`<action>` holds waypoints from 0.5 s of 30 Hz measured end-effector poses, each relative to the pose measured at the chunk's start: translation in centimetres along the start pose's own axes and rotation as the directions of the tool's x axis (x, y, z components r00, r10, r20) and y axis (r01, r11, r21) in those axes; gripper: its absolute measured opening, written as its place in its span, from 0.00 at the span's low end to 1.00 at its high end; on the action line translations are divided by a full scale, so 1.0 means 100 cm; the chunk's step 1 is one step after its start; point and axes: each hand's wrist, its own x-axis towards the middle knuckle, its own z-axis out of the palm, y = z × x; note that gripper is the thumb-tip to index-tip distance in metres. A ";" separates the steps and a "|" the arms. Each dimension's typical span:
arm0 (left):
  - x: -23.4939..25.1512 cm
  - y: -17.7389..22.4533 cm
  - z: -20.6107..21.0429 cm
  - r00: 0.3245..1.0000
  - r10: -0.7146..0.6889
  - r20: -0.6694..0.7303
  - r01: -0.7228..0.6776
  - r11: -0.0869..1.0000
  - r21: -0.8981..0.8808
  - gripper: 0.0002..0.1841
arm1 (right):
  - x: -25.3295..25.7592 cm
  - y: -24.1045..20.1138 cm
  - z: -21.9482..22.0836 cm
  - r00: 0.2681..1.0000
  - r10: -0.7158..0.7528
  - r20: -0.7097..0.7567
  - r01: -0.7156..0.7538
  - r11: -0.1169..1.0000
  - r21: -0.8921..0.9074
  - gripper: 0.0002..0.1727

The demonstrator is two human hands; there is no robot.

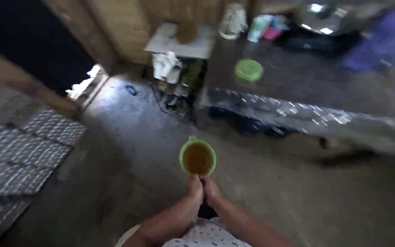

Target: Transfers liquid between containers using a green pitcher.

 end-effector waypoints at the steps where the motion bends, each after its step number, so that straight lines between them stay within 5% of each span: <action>1: 0.013 0.023 -0.018 0.999 -0.013 -0.037 0.011 1.000 -0.029 0.28 | 0.013 -0.019 0.021 0.997 -0.013 0.071 0.019 0.997 -0.081 0.20; 6: 0.094 0.100 -0.115 0.974 -0.022 -0.227 0.005 0.997 -0.076 0.28 | 0.068 -0.109 0.127 0.829 0.020 0.559 0.295 0.833 -0.468 0.28; 12: 0.187 0.140 -0.239 0.911 -0.153 -0.382 -0.001 0.927 -0.375 0.28 | 0.114 -0.185 0.291 0.632 0.305 0.713 0.391 0.668 -0.633 0.27; 15: 0.232 0.156 -0.298 0.877 -0.204 -0.435 -0.027 0.883 -0.468 0.27 | 0.142 -0.202 0.374 0.623 0.410 0.666 0.384 0.582 -0.717 0.30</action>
